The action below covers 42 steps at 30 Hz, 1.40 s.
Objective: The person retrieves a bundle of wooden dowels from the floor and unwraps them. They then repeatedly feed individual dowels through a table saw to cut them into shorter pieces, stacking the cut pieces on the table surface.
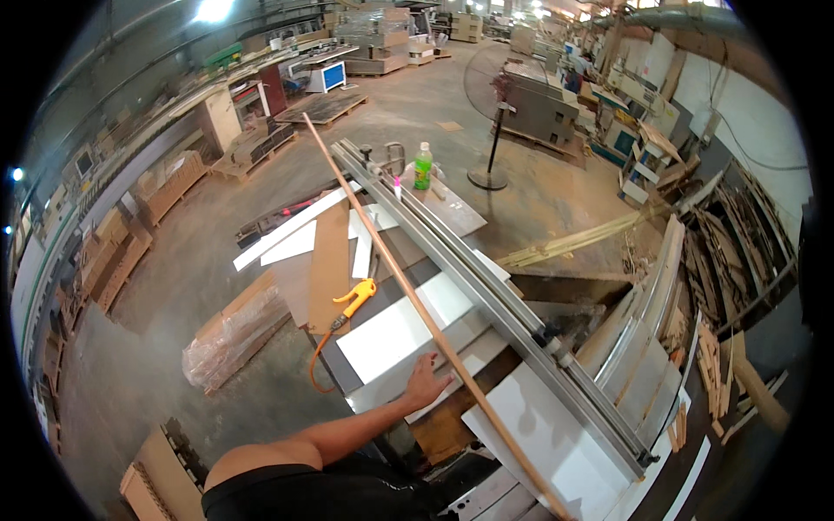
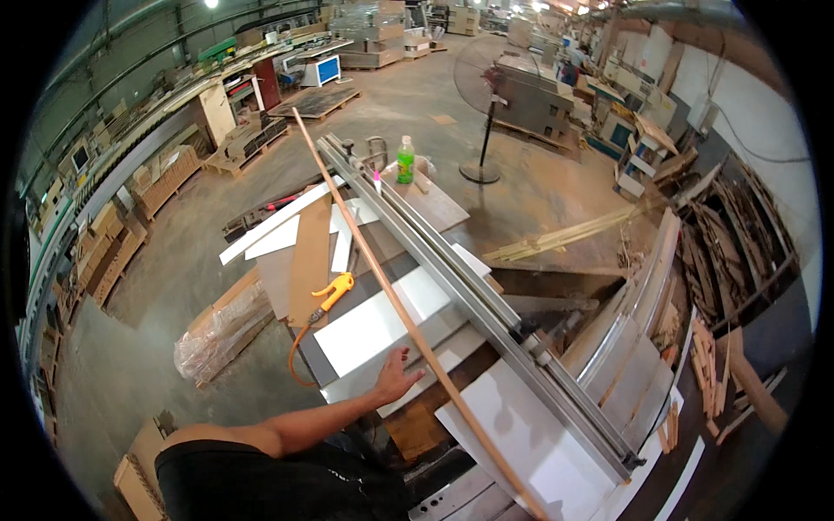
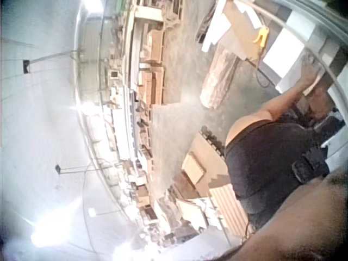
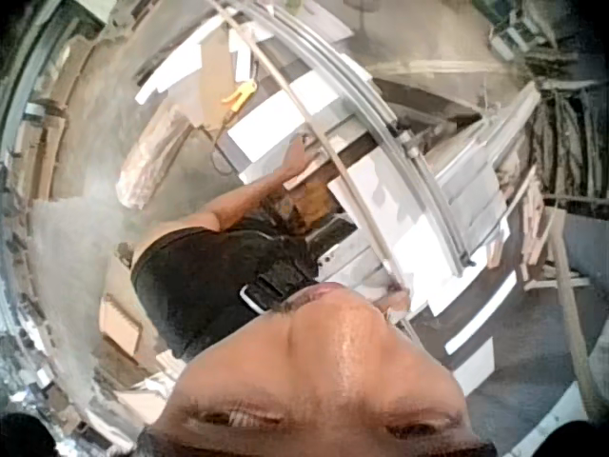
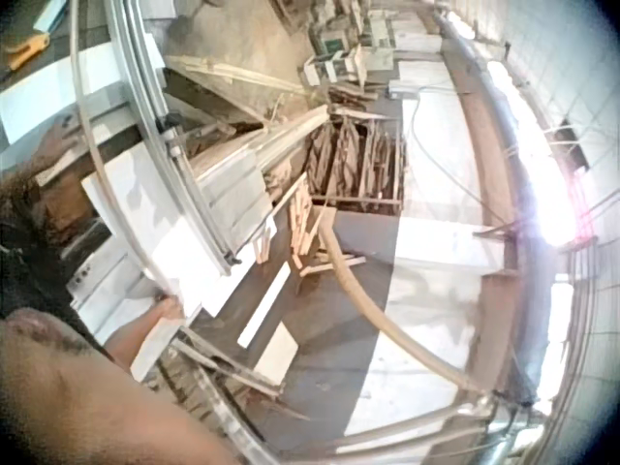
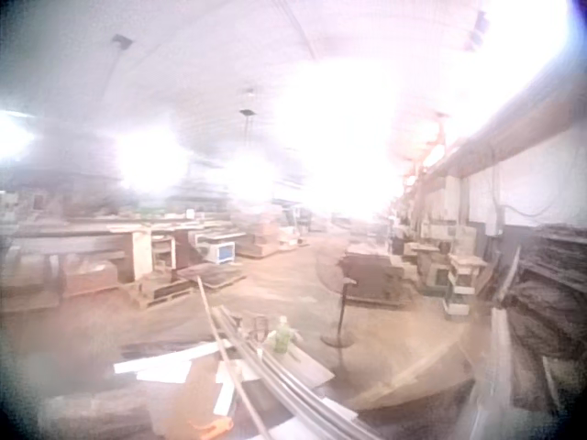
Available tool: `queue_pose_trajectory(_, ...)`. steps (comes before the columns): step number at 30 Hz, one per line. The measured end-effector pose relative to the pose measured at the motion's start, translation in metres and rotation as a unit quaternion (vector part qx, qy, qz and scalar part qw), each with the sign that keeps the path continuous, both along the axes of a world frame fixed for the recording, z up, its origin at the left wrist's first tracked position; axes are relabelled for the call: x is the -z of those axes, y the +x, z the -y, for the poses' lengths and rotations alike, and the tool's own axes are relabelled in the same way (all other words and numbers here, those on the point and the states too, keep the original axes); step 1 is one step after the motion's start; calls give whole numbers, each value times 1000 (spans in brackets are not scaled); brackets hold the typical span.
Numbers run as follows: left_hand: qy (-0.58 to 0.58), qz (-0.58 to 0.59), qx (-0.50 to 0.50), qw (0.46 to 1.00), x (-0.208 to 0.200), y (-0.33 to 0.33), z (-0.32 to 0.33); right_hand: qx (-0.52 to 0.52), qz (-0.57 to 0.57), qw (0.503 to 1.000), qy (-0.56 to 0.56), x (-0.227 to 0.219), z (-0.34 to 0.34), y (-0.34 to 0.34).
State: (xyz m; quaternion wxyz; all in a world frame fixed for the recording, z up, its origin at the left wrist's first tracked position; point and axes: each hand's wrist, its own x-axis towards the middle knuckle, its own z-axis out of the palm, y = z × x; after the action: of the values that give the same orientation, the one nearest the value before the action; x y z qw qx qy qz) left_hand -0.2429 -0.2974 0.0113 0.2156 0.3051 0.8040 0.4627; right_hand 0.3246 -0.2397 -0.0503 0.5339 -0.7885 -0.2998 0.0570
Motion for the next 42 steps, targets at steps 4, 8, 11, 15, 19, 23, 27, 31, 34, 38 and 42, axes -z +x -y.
queue_pose_trajectory(4,48,10,-239,970,33,-66,-14,92,33,995,31,-47,59,-18)
queue_pose_trajectory(8,153,264,-297,905,19,-151,-21,136,45,989,44,-71,98,-28)
queue_pose_trajectory(11,216,432,-251,839,-4,-189,-21,191,67,978,55,-92,135,-20)
queue_pose_trajectory(15,255,531,-267,763,24,-241,-21,223,65,971,52,-104,169,-22)
queue_pose_trajectory(19,260,591,-245,723,15,-244,-22,228,36,969,88,-98,204,4)
queue_pose_trajectory(23,291,646,-208,674,-2,-249,-7,134,-79,960,232,-85,223,3)
queue_pose_trajectory(27,337,674,-150,641,-16,-247,13,191,41,963,187,-101,228,-17)
queue_pose_trajectory(31,397,703,-80,585,-31,-239,31,207,60,961,173,-143,221,-41)
queue_pose_trajectory(34,446,728,-14,521,-53,-237,42,195,19,968,157,-157,205,-34)
queue_pose_trajectory(38,506,728,47,461,-94,-227,55,143,-20,973,180,-145,172,-3)
queue_pose_trajectory(42,558,676,73,475,-155,-224,69,229,-161,957,78,-124,108,-8)
